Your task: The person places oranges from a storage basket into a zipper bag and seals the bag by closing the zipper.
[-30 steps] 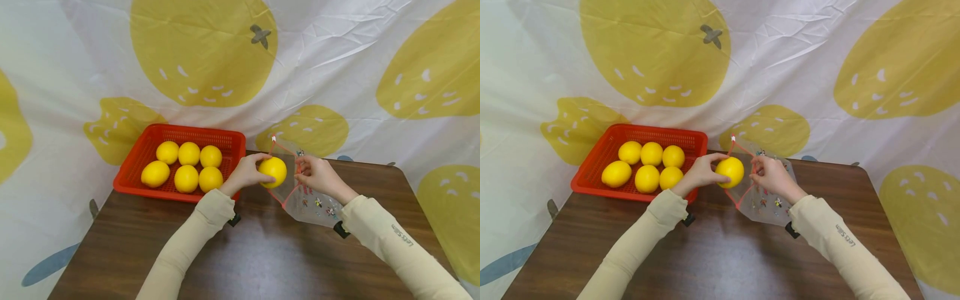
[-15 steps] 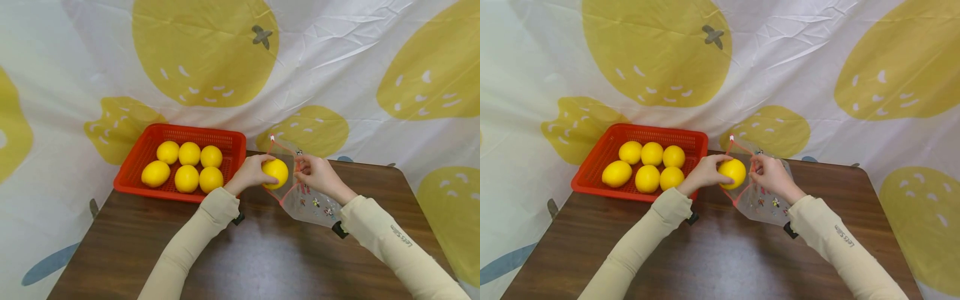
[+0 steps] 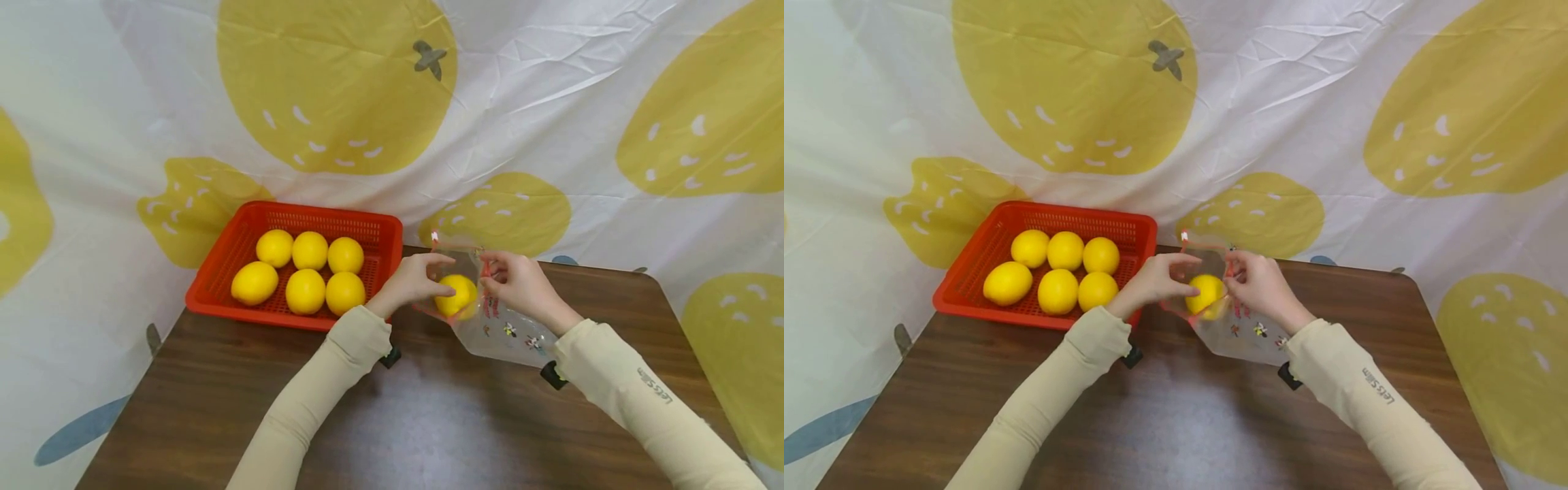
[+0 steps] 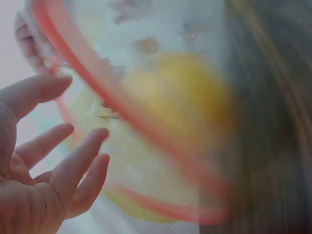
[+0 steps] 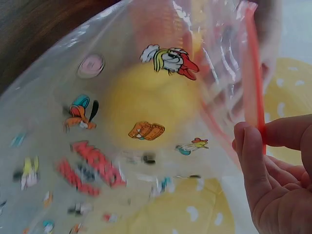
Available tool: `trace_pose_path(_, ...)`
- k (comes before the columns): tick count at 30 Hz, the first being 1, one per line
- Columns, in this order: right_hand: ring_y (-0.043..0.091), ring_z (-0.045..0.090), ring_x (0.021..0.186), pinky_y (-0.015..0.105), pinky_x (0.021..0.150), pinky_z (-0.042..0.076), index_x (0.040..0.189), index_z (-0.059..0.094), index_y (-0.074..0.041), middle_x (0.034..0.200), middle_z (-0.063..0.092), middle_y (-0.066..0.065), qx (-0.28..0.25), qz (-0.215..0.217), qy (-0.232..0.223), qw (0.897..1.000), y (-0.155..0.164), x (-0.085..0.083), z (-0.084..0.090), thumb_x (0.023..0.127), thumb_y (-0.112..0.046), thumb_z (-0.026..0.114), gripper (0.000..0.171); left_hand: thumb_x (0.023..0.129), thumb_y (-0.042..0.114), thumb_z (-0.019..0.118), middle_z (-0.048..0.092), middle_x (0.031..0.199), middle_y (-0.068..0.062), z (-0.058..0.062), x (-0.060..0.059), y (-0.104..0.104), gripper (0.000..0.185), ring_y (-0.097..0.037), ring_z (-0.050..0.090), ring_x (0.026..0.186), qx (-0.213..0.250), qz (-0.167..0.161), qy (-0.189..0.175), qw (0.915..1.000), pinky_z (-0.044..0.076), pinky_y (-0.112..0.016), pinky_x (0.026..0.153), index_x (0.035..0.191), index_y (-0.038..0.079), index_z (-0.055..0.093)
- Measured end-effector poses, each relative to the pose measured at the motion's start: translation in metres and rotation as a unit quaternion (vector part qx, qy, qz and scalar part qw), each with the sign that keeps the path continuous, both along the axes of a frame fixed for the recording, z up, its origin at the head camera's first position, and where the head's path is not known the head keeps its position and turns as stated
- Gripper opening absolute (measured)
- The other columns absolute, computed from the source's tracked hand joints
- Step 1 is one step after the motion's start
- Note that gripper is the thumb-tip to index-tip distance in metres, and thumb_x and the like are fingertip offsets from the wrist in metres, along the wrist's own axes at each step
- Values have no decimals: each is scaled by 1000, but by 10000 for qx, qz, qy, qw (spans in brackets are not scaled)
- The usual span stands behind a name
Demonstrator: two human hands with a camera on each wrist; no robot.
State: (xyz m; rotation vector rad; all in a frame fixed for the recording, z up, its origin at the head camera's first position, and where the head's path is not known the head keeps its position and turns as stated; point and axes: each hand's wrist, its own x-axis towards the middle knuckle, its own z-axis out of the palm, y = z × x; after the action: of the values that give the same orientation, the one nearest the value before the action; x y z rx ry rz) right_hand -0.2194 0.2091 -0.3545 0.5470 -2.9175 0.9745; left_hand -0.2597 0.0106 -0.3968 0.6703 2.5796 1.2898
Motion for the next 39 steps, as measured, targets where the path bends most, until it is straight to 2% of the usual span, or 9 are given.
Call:
trace_pose_path(4, 24, 64, 74, 26, 58, 50, 115, 54, 11, 85, 65, 16, -63, -60, -45, 10000, 1, -2, 1, 79, 0, 59, 37, 75, 17, 73, 62, 113, -8, 7, 0, -5, 41, -25, 61, 94, 388, -58, -105, 9992, 50, -25, 75, 115, 12, 63)
trace_pose_path(9, 25, 64, 75, 23, 54, 48, 118, 54, 8, 87, 65, 17, -41, -258, 30, 9997, 3, -5, 9, 81, -2, 59, 39, 78, 16, 70, 62, 114, -8, 11, -2, -16, 38, -22, 61, 97, 496, -42, -169, 9986, 49, -25, 81, 115, 12, 63)
trace_pose_path(15, 26, 64, 76, 23, 50, 46, 120, 53, 6, 89, 65, 18, -75, -393, 86, 9992, 9, -6, 21, 83, -5, 61, 41, 79, 16, 70, 61, 113, -10, 14, -4, -36, 40, -24, 62, 96, 543, 160, -190, 9982, 51, -27, 77, 117, 10, 61)
trace_pose_path(22, 23, 64, 74, 23, 46, 44, 122, 51, 6, 91, 65, 18, -154, -431, 38, 9989, 17, -5, 26, 84, -6, 60, 41, 79, 24, 70, 54, 126, -7, 17, -5, -69, 49, -28, 55, 108, -17, 495, -205, 9986, 50, -33, 82, 125, 12, 56)
trace_pose_path(26, 20, 63, 71, 24, 45, 45, 121, 52, 6, 90, 65, 18, -191, -411, 53, 9990, 18, -5, 25, 83, -6, 60, 40, 79, 30, 69, 54, 125, -9, 17, -4, -88, 54, -27, 53, 107, -287, 649, -101, 9974, 47, -35, 88, 127, 11, 53)
trace_pose_path(34, 22, 63, 73, 24, 47, 45, 121, 52, 5, 90, 65, 17, -177, -375, -1, 9991, 20, -6, 23, 83, -5, 59, 40, 78, 31, 69, 50, 130, -11, 12, -4, -121, 58, -30, 49, 112, -584, 1126, 58, 9919, 40, -43, 95, 129, 9, 51)
trace_pose_path(39, 24, 63, 76, 24, 48, 45, 122, 51, 5, 91, 64, 17, -130, -371, -50, 9992, 19, -6, 23, 84, -5, 59, 41, 77, 30, 69, 49, 130, -13, 5, -6, -136, 63, -31, 48, 114, -669, 1143, -1, 9912, 38, -45, 96, 131, 8, 48)
